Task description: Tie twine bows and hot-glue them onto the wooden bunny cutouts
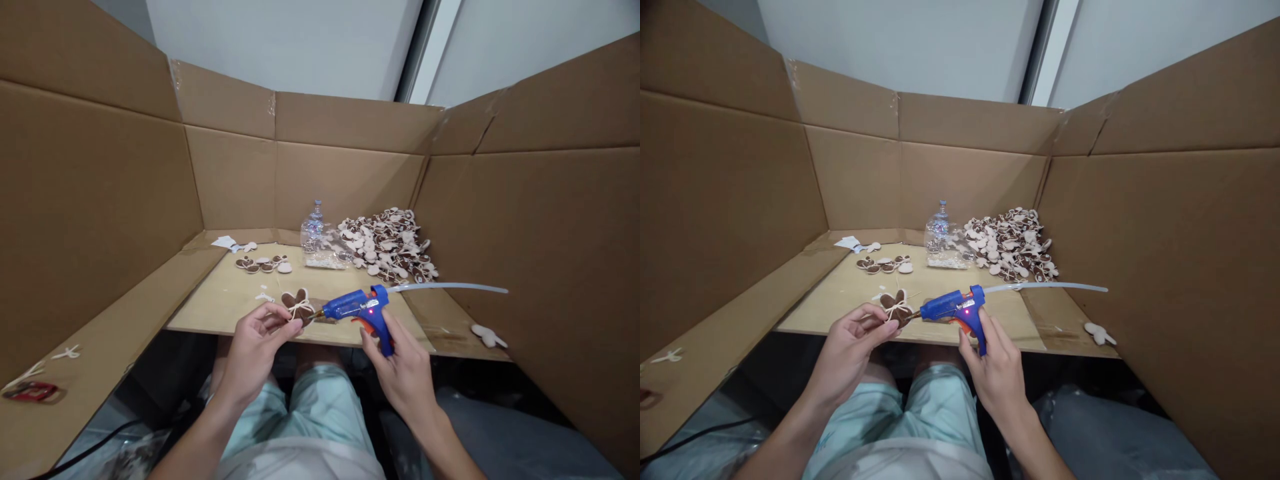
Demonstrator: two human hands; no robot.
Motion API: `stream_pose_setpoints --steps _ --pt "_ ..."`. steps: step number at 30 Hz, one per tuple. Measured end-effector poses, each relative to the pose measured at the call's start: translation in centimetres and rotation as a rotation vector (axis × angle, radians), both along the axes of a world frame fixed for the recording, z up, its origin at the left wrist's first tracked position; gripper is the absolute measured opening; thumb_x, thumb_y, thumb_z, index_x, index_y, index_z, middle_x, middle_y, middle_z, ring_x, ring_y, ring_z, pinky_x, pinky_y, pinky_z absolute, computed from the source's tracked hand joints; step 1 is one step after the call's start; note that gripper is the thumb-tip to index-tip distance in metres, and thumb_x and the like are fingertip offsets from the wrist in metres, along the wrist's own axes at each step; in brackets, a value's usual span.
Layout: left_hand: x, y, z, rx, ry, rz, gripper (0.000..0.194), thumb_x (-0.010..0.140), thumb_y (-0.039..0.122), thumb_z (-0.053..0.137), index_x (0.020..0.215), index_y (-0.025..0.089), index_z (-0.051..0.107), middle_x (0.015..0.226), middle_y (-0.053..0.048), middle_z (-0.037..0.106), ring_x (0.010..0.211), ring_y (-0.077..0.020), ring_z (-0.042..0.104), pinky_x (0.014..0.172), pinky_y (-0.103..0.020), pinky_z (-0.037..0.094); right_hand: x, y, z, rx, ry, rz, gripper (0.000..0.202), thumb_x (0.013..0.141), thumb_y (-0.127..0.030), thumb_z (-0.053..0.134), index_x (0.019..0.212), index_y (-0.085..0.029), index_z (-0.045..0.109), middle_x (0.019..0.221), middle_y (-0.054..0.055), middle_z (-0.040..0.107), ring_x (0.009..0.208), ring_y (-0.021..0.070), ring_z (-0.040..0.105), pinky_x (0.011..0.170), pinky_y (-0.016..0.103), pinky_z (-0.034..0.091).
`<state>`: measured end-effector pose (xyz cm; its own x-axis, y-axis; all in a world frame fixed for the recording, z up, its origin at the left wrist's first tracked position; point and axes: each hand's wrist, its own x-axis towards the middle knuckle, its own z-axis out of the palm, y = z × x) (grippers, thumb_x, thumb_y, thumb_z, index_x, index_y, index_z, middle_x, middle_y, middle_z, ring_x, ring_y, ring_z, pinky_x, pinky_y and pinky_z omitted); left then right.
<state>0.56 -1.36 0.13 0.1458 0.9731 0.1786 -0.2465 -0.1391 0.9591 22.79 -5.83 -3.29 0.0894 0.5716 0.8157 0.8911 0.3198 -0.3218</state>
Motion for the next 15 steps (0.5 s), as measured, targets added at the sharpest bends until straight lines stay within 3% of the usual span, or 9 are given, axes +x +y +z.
stream_pose_setpoints --steps 9,15 --pt "-0.1 0.0 0.0 -0.005 0.008 0.017 0.020 0.070 0.024 0.079 0.074 0.016 0.061 0.073 0.001 0.066 0.077 -0.0123 0.063 0.071 -0.020 0.049 -0.1 0.0 0.2 0.124 -0.137 -0.120 0.033 0.092 -0.032 0.052 0.117 -0.011 0.058 0.078 0.009 0.065 0.062 0.0198 0.064 0.057 0.029 0.052" --pt "-0.4 0.0 0.1 -0.018 -0.009 -0.002 0.020 0.071 0.023 0.079 0.074 0.017 0.061 0.075 0.000 0.070 0.078 -0.0123 0.066 0.072 -0.019 0.050 1.1 1.2 -0.5 0.027 -0.182 -0.202 0.036 0.094 -0.037 0.047 0.116 -0.011 0.060 0.086 0.013 0.067 0.068 0.0225 0.066 0.059 0.031 0.052"
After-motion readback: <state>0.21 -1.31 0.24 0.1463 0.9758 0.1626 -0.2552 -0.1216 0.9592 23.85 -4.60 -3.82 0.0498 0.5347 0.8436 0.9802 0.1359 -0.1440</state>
